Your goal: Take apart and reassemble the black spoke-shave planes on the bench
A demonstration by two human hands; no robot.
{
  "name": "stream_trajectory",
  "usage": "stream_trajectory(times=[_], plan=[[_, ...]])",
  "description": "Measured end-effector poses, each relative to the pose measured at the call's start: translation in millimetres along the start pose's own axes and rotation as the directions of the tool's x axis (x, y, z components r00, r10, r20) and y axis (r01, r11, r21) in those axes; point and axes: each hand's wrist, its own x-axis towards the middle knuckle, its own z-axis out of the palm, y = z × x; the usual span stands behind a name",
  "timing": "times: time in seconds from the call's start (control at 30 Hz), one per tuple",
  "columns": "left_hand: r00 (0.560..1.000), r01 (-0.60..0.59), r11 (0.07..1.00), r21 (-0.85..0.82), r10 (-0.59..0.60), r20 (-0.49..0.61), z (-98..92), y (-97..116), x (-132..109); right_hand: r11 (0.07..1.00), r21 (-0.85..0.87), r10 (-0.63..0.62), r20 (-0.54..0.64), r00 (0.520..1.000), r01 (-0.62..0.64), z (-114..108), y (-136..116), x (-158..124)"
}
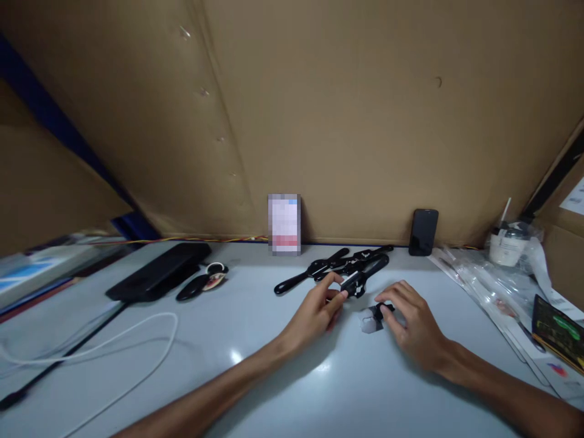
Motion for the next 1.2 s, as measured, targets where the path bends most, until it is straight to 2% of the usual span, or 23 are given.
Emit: stream_trajectory(times=[0.07, 0.17, 0.33, 0.47, 0.53, 0.7, 0.97, 1.1, 1.2], plan=[[0.991, -0.123, 0.974, 0.189, 0.129, -0.022, 7.6, 0.4, -7.3, 0.999, -0.015, 0.038, 0.007, 0.999, -0.038, 2.2, -7.1, -0.6], [0.976, -0.201, 0.921, 0.334, 0.215, -0.007, 19.4, 4.3, -19.1, 0.990, -0.056, 0.129, 0.050, 0.990, -0.126, 8.4, -10.5, -1.0], [0.974, -0.221, 0.892, 0.395, 0.225, 0.039, 28.9, 5.5, -27.2, 0.964, -0.023, 0.267, 0.107, 0.958, -0.266, 15.8, -9.4, 1.6], [0.979, -0.195, 0.889, 0.415, 0.199, 0.034, 28.5, 4.1, -25.8, 0.878, 0.138, 0.431, 0.187, 0.883, -0.458, 17.0, -12.0, 6.0], [0.983, -0.176, 0.904, 0.389, 0.182, 0.021, 28.2, 4.9, -24.8, 0.840, 0.206, 0.469, 0.193, 0.862, -0.503, 18.2, -13.7, 7.5], [0.993, -0.107, 0.919, 0.380, 0.114, 0.003, 29.5, 7.9, -21.9, 0.839, 0.241, 0.465, 0.147, 0.873, -0.488, 21.5, -14.3, 9.1], [0.991, -0.131, 0.926, 0.353, 0.132, 0.020, 30.2, 10.0, -21.6, 0.841, 0.227, 0.473, 0.133, 0.871, -0.491, 23.2, -11.7, 10.5], [0.992, -0.121, 0.949, 0.290, 0.128, -0.003, 28.6, 6.3, -16.2, 0.915, 0.121, 0.375, 0.094, 0.922, -0.384, 24.1, -10.4, 7.3], [0.999, 0.000, 0.987, 0.159, -0.005, 0.032, 23.7, 5.2, -10.0, 0.944, 0.059, 0.321, 0.074, 0.944, -0.326, 23.1, -8.5, 4.1]])
